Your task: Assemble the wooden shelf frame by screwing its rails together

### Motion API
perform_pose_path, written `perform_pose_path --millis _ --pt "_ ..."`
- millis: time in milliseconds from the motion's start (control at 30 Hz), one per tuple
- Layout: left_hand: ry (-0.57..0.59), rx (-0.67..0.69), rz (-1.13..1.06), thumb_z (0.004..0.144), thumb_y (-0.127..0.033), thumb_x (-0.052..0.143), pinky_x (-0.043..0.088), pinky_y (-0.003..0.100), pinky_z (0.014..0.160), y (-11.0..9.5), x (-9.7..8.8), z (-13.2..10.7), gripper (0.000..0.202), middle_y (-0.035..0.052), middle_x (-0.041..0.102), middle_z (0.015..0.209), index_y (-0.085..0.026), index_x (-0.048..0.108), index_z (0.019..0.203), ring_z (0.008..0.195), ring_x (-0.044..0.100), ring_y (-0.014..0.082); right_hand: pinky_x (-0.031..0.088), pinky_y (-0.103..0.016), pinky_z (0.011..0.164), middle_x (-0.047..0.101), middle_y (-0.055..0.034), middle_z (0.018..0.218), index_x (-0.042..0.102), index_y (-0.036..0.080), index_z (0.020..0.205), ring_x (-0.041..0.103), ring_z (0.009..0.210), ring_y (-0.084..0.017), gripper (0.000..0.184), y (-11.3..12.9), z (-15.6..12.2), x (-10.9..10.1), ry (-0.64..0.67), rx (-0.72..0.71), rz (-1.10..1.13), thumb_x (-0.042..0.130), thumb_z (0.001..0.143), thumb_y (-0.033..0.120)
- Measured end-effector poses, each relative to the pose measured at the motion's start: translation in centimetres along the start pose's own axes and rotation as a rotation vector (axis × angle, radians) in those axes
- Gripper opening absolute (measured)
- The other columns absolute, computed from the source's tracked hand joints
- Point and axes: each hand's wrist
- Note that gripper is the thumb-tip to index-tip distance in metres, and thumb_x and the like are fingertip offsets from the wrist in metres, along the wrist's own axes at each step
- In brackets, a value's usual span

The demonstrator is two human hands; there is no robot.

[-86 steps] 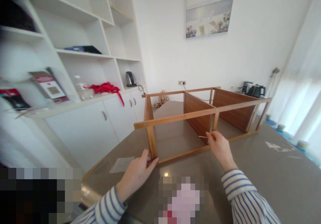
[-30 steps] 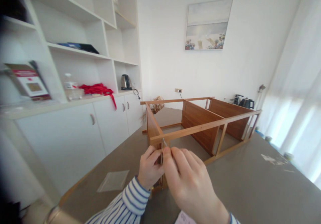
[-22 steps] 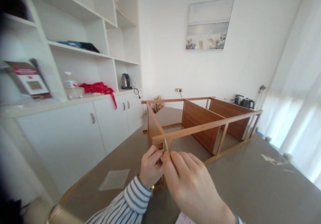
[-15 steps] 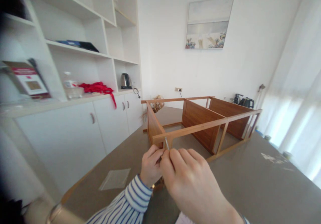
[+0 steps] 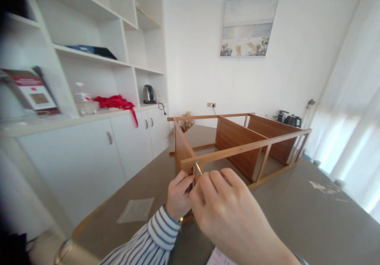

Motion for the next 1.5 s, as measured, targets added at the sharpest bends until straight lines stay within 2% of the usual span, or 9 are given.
perform_pose_path --millis 233,467,700,1000,1167,1333,1500 --pt "0.011 -0.002 -0.014 0.09 -0.032 0.048 0.032 0.019 0.044 0.1 0.1 -0.2 0.034 -0.0017 0.042 0.057 -0.015 0.059 0.063 0.049 0.041 0.0074 0.031 -0.036 0.061 0.053 -0.0014 0.07 0.056 0.019 0.075 0.044 0.063 -0.018 0.006 -0.4 0.7 -0.3 -0.01 -0.036 0.032 0.057 0.076 0.013" --pt "0.033 -0.032 -0.031 0.088 -0.029 0.052 0.035 0.019 0.046 0.2 0.2 -0.4 0.028 -0.0011 0.044 0.059 -0.016 0.058 0.063 0.051 0.043 0.008 0.034 -0.036 0.063 0.054 -0.0018 0.07 0.055 0.019 0.072 0.046 0.063 -0.018 0.011 -0.9 0.8 -0.3 -0.002 -0.067 0.063 0.055 0.082 0.014" --pt "0.039 -0.024 -0.02 0.082 -0.025 0.057 0.035 0.017 0.046 0.1 0.1 -0.5 0.015 -0.0024 0.043 0.061 -0.015 0.062 0.072 0.05 0.041 0.0066 0.042 -0.037 0.074 0.061 -0.0087 0.084 0.061 0.011 0.09 0.054 0.079 -0.021 0.011 -1.9 0.2 -0.2 0.006 -0.135 0.14 0.052 0.087 0.015" --pt "0.04 -0.034 -0.015 0.081 -0.027 0.058 0.033 0.017 0.044 0.0 0.1 -0.2 0.02 -0.003 0.041 0.057 -0.015 0.061 0.065 0.049 0.041 0.0066 0.043 -0.036 0.074 0.063 -0.0084 0.084 0.063 0.013 0.093 0.055 0.078 -0.019 0.016 -3.3 0.5 0.2 0.018 -0.22 0.196 0.047 0.09 0.014" --pt "0.024 -0.035 -0.018 0.081 -0.029 0.059 0.032 0.017 0.043 -0.3 -0.1 0.2 0.02 -0.0034 0.041 0.058 -0.015 0.061 0.067 0.048 0.04 0.0061 0.043 -0.035 0.075 0.065 -0.0103 0.088 0.062 0.01 0.102 0.058 0.086 -0.019 0.019 -3.9 0.4 0.2 -0.029 -0.192 0.182 0.046 0.092 0.016" --pt "0.013 -0.013 -0.006 0.081 -0.026 0.057 0.032 0.017 0.043 -0.4 -0.1 0.2 0.018 -0.0032 0.042 0.058 -0.015 0.06 0.067 0.047 0.039 0.0059 0.042 -0.035 0.074 0.065 -0.0092 0.09 0.063 0.013 0.088 0.058 0.084 -0.019 0.014 -3.9 0.4 0.2 -0.037 -0.201 0.11 0.049 0.09 0.016" --pt "0.013 -0.029 -0.019 0.08 -0.024 0.057 0.033 0.017 0.044 -0.3 0.0 0.0 0.016 -0.0031 0.043 0.059 -0.015 0.06 0.067 0.048 0.041 0.0059 0.041 -0.033 0.07 0.065 -0.0069 0.087 0.061 0.015 0.082 0.056 0.08 -0.016 0.014 -3.6 -0.1 1.0 -0.094 -0.188 0.085 0.051 0.09 0.018"
Point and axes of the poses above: each hand's wrist, its own z-axis towards the middle knuckle, its own x-axis out of the palm, y = z × x
